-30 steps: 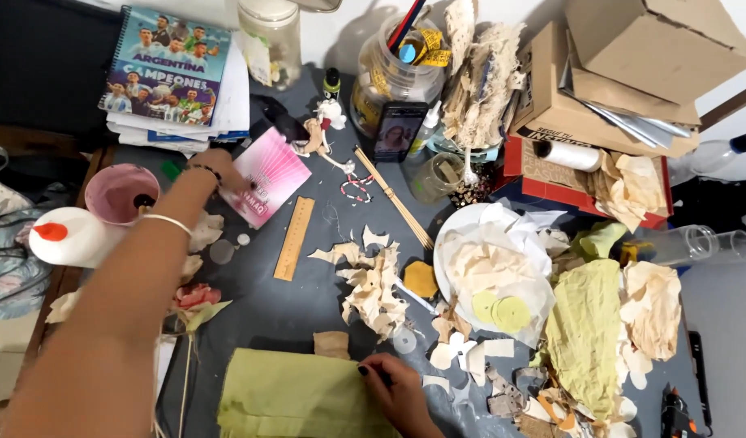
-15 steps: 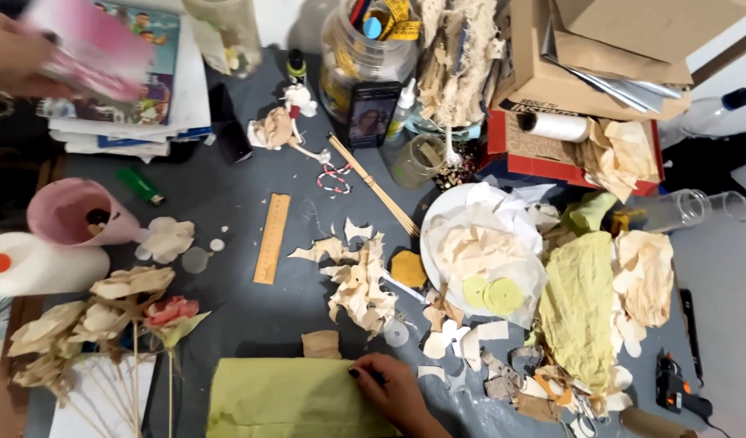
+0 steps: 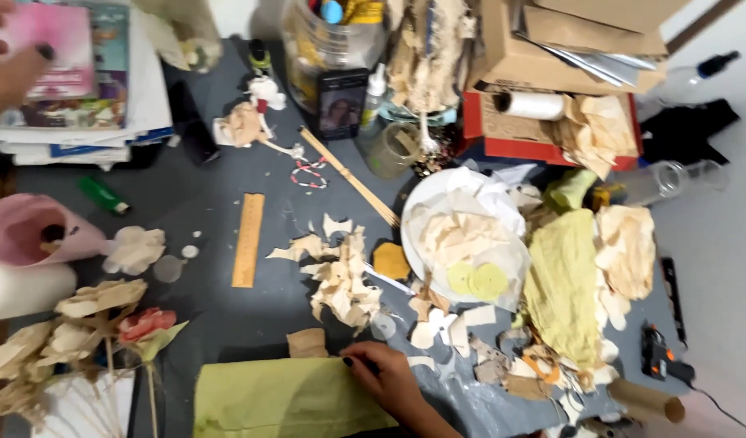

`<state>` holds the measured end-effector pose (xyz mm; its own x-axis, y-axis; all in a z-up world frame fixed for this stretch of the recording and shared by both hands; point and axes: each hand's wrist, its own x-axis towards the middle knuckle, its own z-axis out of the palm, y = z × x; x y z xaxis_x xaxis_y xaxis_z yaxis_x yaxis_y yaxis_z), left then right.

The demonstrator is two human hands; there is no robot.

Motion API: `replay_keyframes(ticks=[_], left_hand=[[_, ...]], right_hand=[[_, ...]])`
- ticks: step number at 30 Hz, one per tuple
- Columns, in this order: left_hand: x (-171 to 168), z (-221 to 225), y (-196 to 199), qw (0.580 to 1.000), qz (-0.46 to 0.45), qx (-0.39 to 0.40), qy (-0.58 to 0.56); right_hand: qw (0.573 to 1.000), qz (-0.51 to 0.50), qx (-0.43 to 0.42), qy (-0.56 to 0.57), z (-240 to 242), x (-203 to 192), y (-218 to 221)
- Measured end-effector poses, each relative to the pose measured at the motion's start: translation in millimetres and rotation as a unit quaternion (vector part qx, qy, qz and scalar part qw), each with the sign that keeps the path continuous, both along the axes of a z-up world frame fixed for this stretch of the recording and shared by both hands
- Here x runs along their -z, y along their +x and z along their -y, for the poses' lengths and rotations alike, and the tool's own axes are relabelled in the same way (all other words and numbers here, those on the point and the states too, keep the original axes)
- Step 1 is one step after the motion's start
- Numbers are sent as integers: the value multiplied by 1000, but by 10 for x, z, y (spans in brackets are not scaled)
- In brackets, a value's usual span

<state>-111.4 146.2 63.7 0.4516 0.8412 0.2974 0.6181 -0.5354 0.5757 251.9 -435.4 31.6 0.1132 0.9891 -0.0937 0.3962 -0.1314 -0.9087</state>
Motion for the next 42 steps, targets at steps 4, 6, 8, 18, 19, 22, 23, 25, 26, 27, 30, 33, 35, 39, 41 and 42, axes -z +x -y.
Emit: replay_keyframes(ticks=[4,6,8,18,19,22,23,25,26,27,30,33,35,39,41,42], left_hand=[[-946,2121,982,975,-4,90,-201],[-427,3039,949,965,-45,176,-187],[167,3794,914,949,-87,254,-164],[1132,5471,693,947,-215,209,-114],[1130,5553,659,962,-187,194,-44],[1149,5611,686,965,-176,196,6],[1178,5624,678,965,-178,193,6],[1241,5637,660,956,-227,185,-21],[1248,5668,635,956,-229,182,-21],[1262,5681,626,952,-247,179,-28],[1090,5627,682,961,-203,184,-41],[587,5480,880,965,-151,176,-122],[82,5325,1169,956,-159,146,-196],[-1151,5010,1924,979,4,139,-147],[-1603,4952,2214,978,39,122,-163],[-1746,4954,2316,965,101,178,-162]], right_hand=[[999,19,-19,46,34,-62,64],[999,24,1,32,83,-90,125],[999,27,15,23,84,-139,268],[939,241,241,48,-103,-500,1825],[927,292,225,63,-143,-468,1982],[920,355,145,81,-430,-270,2244],[921,353,143,82,-513,-249,2253],[899,417,130,16,-691,-205,2267],[900,415,128,18,-681,-222,2298],[910,372,151,106,-695,-248,2341],[911,305,199,195,-618,-750,2267],[915,229,238,233,-408,-1305,2100],[916,169,239,275,-302,-1593,1963],[918,92,219,318,-134,-1970,1529],[923,113,188,317,-60,-2087,1238],[938,102,143,298,-24,-2135,1074]])
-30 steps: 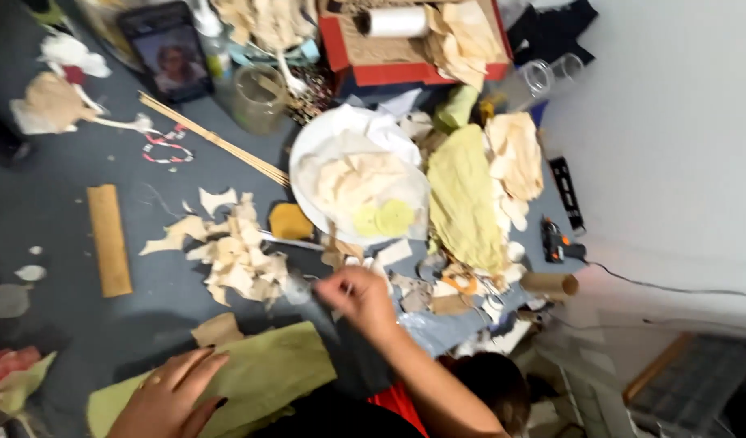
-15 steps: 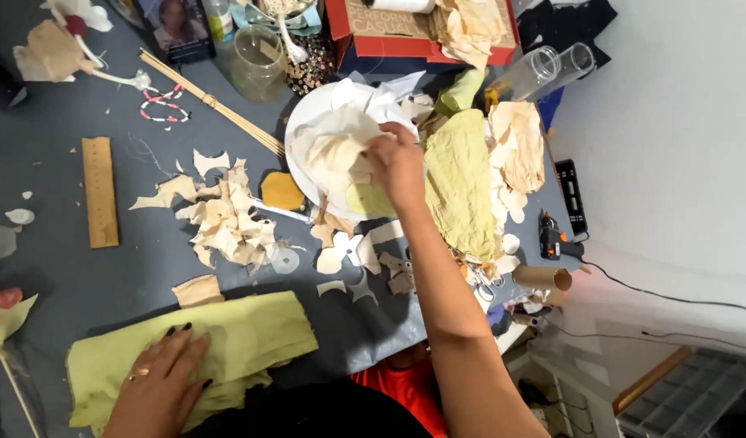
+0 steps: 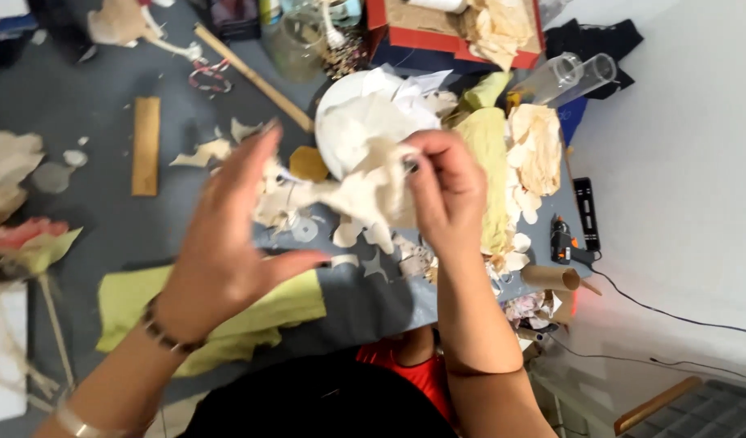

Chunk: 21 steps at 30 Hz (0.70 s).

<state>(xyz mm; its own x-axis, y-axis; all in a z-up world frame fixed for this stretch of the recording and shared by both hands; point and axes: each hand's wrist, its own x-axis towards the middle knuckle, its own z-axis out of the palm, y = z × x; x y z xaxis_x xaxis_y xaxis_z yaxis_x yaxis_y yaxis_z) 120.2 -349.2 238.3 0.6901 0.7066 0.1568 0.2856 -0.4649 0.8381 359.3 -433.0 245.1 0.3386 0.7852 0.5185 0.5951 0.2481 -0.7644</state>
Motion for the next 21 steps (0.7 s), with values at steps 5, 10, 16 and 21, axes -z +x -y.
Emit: replay_keyframes(ticks=[5,10,16,21], left_hand=[[114,208,26,988,147,-10,-48],[600,350,-364,973,142,-90,-157],[987,542,-797,959,168,-137,-182],[772,551,-1142,937,219,-54,-265]], right_hand=[[993,-104,-47,-14,154,160,-532],[945,-284,-79,-142,317,490,-1124],[911,-368,-45,-180,463,1135,-1333],[899,-366,-142,-192,483,1120,-1555]])
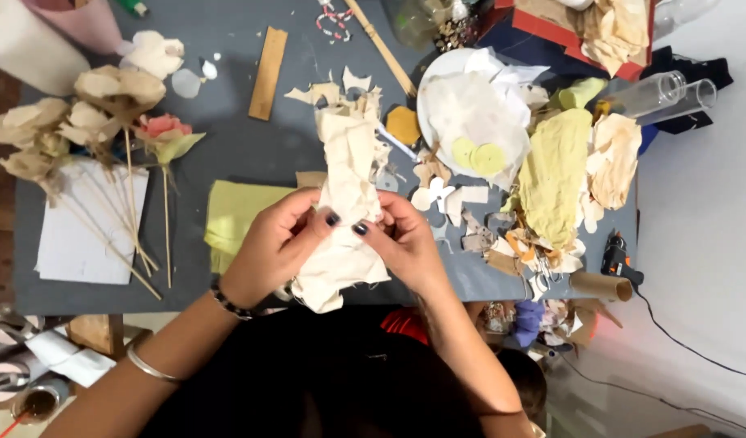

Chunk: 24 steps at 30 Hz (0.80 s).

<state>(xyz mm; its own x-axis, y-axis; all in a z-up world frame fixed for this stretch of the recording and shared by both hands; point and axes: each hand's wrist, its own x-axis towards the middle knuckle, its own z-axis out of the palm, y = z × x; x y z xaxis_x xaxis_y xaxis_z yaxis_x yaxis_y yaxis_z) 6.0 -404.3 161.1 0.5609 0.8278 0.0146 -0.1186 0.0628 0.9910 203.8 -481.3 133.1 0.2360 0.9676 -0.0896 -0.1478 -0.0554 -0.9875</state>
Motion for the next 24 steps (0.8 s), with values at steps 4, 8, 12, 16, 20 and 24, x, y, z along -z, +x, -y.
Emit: replay_keyframes(ticks=[4,8,12,16,20,24], left_hand=[[205,-8,-277,992,-16,118,-43],[20,-244,-491,991,-46,125,-7],[195,-326,-568,981,-121,150,5],[520,-376,-499,964,-187,186,-39],[983,-493,-480,921,-324,211,57],[1505,-303,-655,814,-519,139,219]], right_hand=[[999,28,4,22,16,361,56],[992,62,-76,82,-174,-16,-82],[991,-38,-120,-38,-164,264,-68],[995,-13,-58,-74,-104,475,-195],[984,170,-50,-21,-54,958,-121],[948,300,-102,31,-42,1294,-13]])
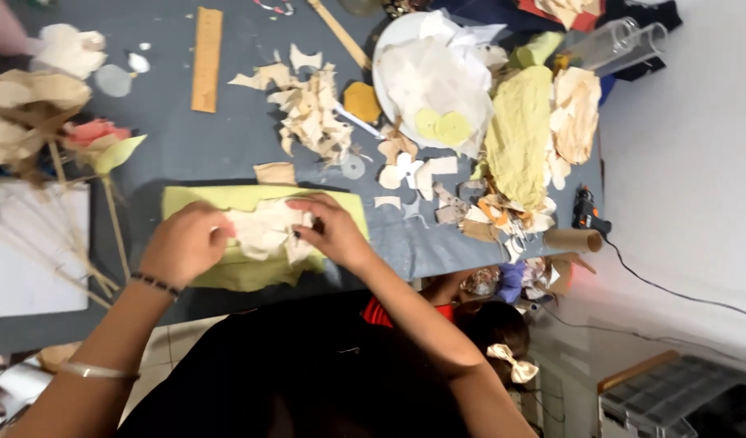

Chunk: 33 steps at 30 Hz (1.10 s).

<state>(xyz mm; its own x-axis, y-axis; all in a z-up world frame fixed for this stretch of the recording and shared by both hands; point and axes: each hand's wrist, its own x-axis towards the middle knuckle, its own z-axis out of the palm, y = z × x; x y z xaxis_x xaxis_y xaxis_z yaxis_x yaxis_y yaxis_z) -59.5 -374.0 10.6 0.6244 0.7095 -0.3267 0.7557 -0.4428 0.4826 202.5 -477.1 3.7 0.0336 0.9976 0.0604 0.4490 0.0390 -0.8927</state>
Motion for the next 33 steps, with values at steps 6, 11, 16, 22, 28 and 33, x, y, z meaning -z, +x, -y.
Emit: replay_keyframes(ticks=[6,11,16,22,28,33], left_hand=[[-548,238,275,945,77,-2,317],[-182,462,733,938,140,104,298],[33,556,701,922,59,82,374],[165,582,721,946,31,81,312],[52,556,757,922,36,97,372],[0,522,784,927,43,90,362]], right_hand=[[996,31,-77,-12,0,139,90],[995,60,-80,-9,-10,252,150],[989,79,-64,-111,7,-166,517],[944,237,192,-127,-615,-893,1994],[818,415,243,-316,-1328,-288,3147],[856,392,244,-235,-1389,-49,3528]])
